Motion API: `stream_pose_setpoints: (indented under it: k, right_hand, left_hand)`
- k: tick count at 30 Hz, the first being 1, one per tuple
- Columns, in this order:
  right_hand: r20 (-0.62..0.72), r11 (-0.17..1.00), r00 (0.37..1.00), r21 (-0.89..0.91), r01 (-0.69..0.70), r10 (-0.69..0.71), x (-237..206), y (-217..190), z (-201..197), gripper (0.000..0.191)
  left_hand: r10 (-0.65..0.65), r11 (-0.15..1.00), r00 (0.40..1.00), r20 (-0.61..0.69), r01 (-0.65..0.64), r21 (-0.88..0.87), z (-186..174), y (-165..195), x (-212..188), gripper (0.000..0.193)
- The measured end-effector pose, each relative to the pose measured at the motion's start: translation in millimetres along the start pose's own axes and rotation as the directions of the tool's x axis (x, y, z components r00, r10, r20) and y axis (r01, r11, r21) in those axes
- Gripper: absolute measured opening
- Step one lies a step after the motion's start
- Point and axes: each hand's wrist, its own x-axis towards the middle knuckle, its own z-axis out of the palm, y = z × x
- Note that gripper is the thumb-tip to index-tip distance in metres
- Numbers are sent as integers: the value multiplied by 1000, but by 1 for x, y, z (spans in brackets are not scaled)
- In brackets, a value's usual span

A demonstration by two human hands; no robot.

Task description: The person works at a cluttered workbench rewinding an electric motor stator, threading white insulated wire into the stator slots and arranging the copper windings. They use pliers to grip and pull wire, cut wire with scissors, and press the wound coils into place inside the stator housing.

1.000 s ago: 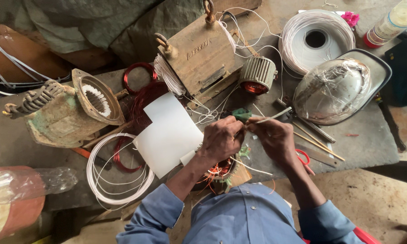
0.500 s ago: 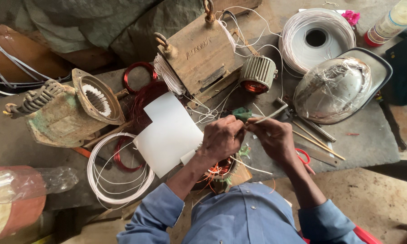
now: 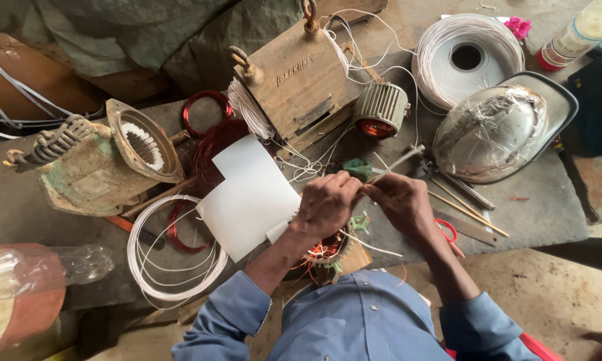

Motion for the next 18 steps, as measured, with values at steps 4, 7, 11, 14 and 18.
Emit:
stream_pose_setpoints:
  k: [4, 7, 11, 14, 18]
  right_hand:
    - [-22, 987, 998, 152, 55, -52, -3, 11, 2, 15]
    - [-22, 973, 999, 232, -18, 24, -2, 19, 3, 16]
    - [-17, 939, 999, 344, -23, 31, -2, 28, 5, 18]
    - [-21, 942, 999, 332, -40, 50, -4, 34, 4, 18]
    - [8, 957, 996, 277, -89, 90, -3, 39, 5, 19]
  left_hand:
    - [-96, 989, 990, 104, 106, -100, 8, -9, -17, 26]
    - [-222, 969, 923, 314, 245, -32, 20, -14, -25, 18]
    - [-292, 951, 881, 372, 310, 14, 32, -21, -37, 13]
    - [-270, 959, 902, 337, 284, 9, 37, -22, -41, 14]
    - [-241, 967, 930, 279, 255, -16, 36, -23, -42, 14]
